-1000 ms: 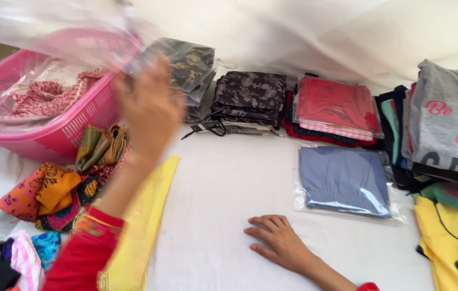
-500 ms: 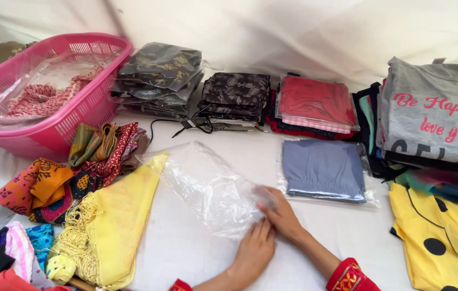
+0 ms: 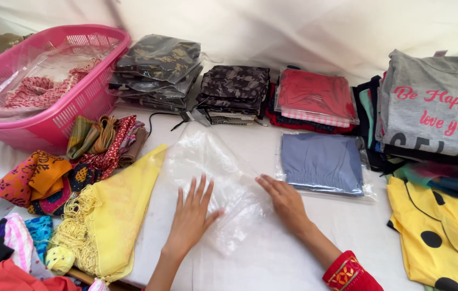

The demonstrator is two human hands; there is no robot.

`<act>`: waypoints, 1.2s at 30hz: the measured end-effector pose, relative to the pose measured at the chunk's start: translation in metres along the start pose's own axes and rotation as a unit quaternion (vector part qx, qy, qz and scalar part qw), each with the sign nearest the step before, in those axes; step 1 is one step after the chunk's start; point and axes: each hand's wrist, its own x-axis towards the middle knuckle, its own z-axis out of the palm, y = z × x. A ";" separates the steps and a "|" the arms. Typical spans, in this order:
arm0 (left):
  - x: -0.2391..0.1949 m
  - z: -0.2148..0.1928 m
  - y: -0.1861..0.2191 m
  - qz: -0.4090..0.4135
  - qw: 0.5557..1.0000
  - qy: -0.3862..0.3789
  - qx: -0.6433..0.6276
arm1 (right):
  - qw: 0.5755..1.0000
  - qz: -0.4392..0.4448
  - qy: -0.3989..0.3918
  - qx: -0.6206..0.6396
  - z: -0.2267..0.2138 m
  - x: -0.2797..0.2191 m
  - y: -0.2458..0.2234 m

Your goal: The person places folded camouflage-patterned pants into clear plastic bags on a white table. They smooth the fabric inside the bag, fold the bag's edges over the item, and place the packaged pants onto a stack. The person repeats this process with additional pairs of pants.

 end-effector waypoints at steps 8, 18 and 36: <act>-0.025 0.001 0.006 -0.086 0.966 -0.245 0.003 | 0.998 0.012 -0.052 -0.020 -0.019 0.013 -0.006; 0.013 0.027 -0.009 0.051 0.996 -0.049 -0.048 | 0.996 0.067 0.050 -0.033 -0.017 0.011 0.005; 0.008 -0.037 0.030 -0.039 0.939 -0.324 -0.104 | 0.995 0.075 0.057 0.042 -0.012 0.008 0.017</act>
